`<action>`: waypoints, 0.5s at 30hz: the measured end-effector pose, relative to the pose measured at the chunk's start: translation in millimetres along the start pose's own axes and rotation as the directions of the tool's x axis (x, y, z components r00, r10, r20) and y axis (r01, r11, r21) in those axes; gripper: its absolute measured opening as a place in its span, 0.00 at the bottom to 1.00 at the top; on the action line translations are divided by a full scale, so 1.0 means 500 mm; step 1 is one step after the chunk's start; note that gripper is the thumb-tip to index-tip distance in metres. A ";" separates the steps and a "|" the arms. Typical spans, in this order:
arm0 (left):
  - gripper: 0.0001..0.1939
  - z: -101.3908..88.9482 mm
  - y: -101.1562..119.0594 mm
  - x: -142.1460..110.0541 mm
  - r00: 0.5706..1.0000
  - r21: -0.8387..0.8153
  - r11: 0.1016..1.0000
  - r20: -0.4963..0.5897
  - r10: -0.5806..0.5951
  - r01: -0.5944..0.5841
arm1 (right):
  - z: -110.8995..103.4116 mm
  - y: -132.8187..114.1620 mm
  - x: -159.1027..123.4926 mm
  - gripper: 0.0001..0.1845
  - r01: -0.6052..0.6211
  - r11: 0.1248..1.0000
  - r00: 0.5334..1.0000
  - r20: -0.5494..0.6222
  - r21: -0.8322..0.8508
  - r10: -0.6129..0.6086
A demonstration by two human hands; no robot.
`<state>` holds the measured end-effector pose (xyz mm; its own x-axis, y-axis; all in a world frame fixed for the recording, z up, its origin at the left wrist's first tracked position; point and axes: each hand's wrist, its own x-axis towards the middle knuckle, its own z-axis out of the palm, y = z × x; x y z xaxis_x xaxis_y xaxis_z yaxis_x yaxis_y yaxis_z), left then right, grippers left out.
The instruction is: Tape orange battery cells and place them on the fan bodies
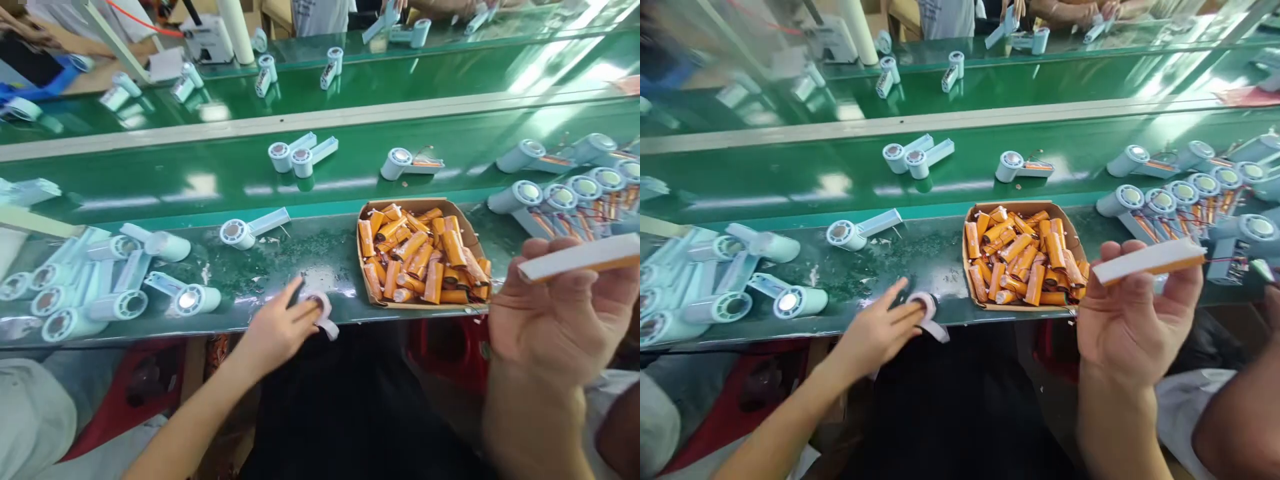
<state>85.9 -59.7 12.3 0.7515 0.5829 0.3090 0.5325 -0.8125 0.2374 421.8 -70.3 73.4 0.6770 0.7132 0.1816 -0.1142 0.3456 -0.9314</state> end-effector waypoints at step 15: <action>0.17 -0.095 -0.305 0.229 0.877 0.464 0.839 0.227 -0.423 0.284 | -0.062 0.027 -0.006 0.20 -0.103 0.995 0.940 0.327 -0.009 0.101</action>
<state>72.3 131.6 55.5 0.5226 0.8517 -0.0384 0.8410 -0.5224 -0.1407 440.8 -86.7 50.8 0.3871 0.9043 0.1799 -0.1769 0.2644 -0.9481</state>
